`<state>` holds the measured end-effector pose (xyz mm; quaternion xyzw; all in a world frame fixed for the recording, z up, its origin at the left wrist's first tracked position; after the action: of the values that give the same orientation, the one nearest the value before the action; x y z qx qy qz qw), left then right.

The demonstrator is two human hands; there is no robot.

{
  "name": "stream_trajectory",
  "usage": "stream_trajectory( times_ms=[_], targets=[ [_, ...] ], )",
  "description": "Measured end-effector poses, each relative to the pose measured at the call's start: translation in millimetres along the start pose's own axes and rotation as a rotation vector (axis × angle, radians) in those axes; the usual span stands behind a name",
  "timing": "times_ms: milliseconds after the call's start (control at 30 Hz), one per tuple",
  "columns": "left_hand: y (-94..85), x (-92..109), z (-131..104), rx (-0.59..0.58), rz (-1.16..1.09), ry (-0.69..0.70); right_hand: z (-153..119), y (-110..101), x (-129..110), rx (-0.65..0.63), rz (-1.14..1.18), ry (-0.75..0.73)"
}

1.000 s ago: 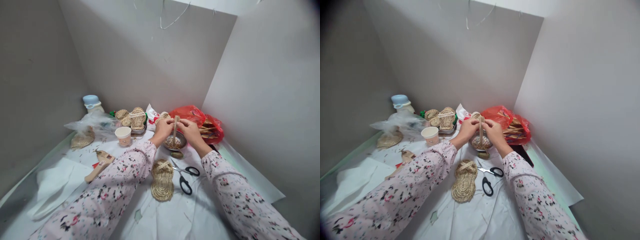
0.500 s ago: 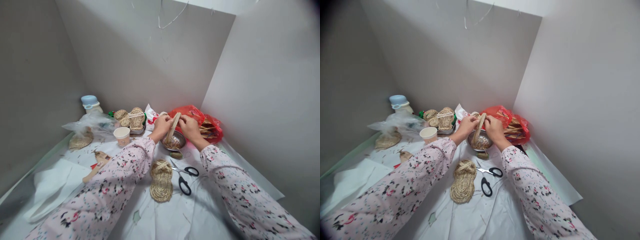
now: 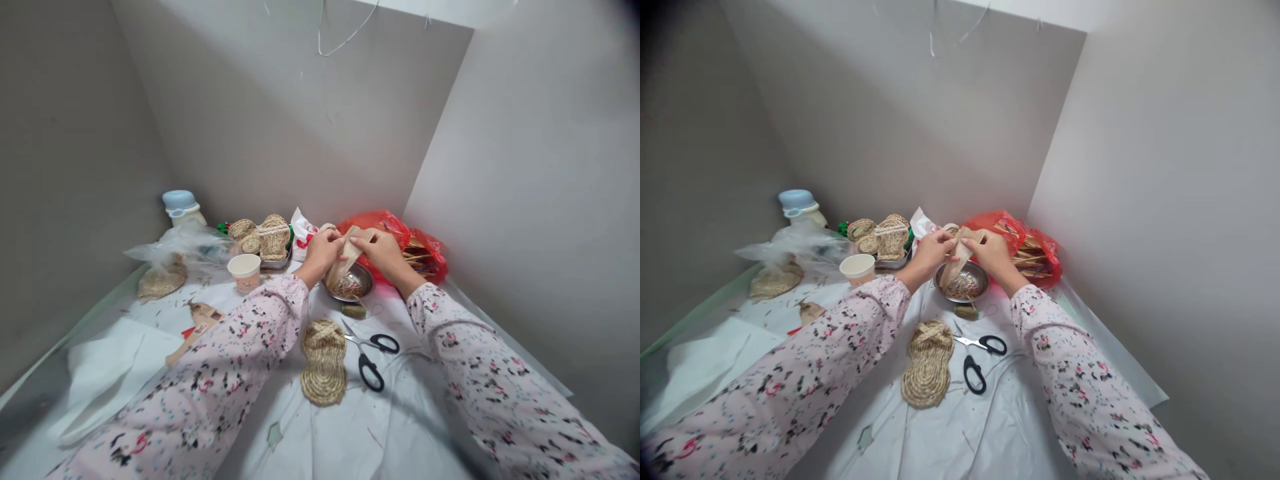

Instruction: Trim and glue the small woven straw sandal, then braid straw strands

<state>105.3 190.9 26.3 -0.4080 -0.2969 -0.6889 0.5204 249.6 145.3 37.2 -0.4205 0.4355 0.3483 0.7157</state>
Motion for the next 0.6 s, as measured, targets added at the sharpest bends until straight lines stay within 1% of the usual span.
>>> stream_trajectory(
  times_ms=[100, 133, 167, 200, 300, 333, 367, 467, 567, 600],
  targets=[
    [0.2, 1.2, 1.5, -0.067, 0.001, 0.05, 1.2, -8.9, -1.5, 0.141, -0.195, -0.066],
    [0.6, 1.7, 1.3, -0.105, 0.004, 0.069, 1.6, -10.7, -1.7, 0.168, -0.242, -0.096],
    [0.8, 2.0, 0.8, -0.147, 0.01, 0.086, 2.1, -11.7, -1.8, 0.167, -0.258, -0.124],
    [1.0, 1.9, 0.1, -0.19, 0.02, 0.1, 2.7, -11.8, -1.8, 0.134, -0.241, -0.144],
    [-0.2, -0.9, -2.7, -0.286, 0.078, 0.135, 4.9, -9.6, -2.9, -0.023, -0.149, -0.179],
    [-1.2, -2.6, -3.5, -0.306, 0.107, 0.147, 5.4, -9.4, -4.1, -0.032, -0.115, -0.189],
    [-2.8, -4.7, -4.1, -0.323, 0.141, 0.158, 5.6, -10.1, -5.8, -0.003, -0.076, -0.197],
    [-10.1, -11.4, -5.0, -0.353, 0.26, 0.185, 3.7, -17.1, -12.4, 0.214, 0.049, -0.208],
    [-20.7, -17.0, -6.2, -0.357, 0.37, 0.192, 0.5, -28.4, -21.0, 0.374, 0.053, -0.198],
    [-24.1, -17.9, -6.8, -0.366, 0.398, 0.19, -0.2, -33.0, -24.2, 0.461, 0.045, -0.193]
  ],
)
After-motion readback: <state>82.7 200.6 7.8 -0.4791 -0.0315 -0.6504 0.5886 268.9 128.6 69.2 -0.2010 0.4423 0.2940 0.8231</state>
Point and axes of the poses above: each hand's wrist, its own z-axis towards the middle knuckle, its own y-axis out of the palm, x = y × z, the point moved 1 cm from there along z, towards the middle knuckle, and after that the axes turned 14 degrees about y, right-handed, at the moved point
